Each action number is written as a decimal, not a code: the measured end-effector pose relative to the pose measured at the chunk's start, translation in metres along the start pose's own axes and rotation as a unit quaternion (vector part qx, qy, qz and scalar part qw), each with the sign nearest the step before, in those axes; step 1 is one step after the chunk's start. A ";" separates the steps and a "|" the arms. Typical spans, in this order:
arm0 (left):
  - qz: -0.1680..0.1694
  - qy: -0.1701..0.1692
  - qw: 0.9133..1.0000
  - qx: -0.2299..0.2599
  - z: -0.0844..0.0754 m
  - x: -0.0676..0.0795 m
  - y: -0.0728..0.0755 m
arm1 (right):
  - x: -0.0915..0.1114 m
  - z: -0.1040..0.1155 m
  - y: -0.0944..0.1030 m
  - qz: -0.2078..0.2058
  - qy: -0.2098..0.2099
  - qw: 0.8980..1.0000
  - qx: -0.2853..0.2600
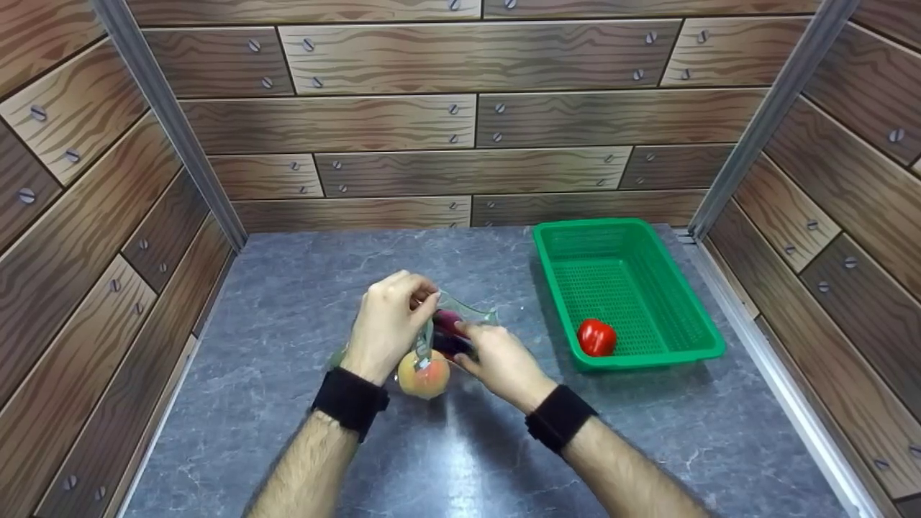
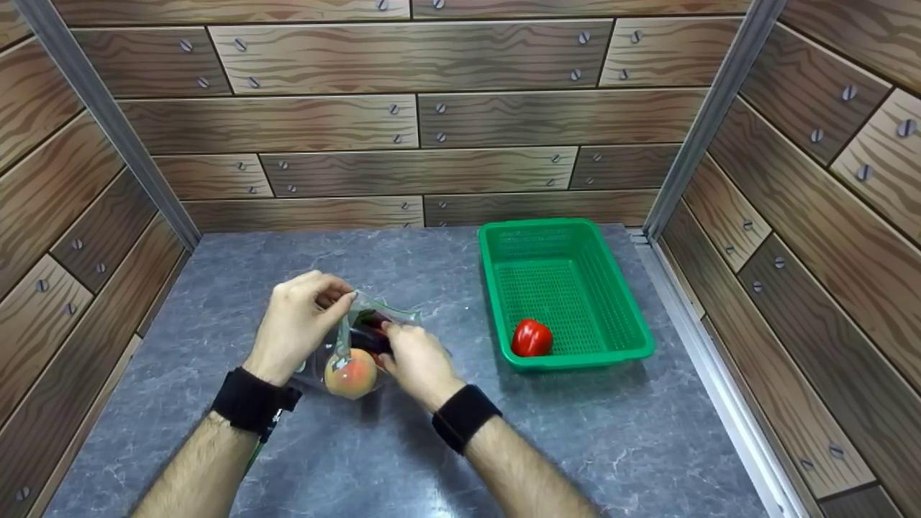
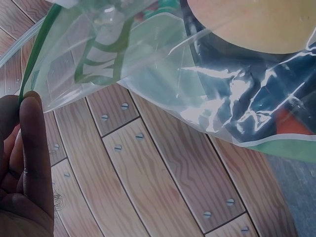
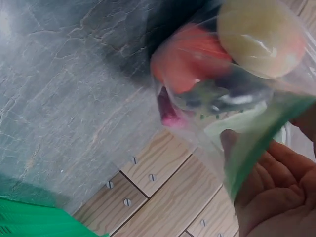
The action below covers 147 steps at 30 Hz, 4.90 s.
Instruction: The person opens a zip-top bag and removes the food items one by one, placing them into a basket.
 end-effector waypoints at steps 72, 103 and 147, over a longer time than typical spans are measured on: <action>-0.002 0.040 0.999 -0.011 0.020 0.001 0.009 | 0.012 -0.052 0.077 -0.108 0.033 0.993 0.040; 0.001 0.043 0.999 -0.030 0.022 -0.001 0.011 | 0.024 -0.078 0.135 -0.173 0.008 0.985 0.024; 0.014 0.055 0.997 -0.044 0.019 -0.004 0.002 | 0.055 -0.166 0.153 -0.235 -0.146 0.960 0.045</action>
Point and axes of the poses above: each hand's wrist, its own x-axis away from the middle knuckle, its own y-axis out of the back of the hand, z = x × y, the point moved 2 cm from there along -x, towards the middle knuckle, and after that the axes turned 7 degrees about -z, right-handed, at the moved point
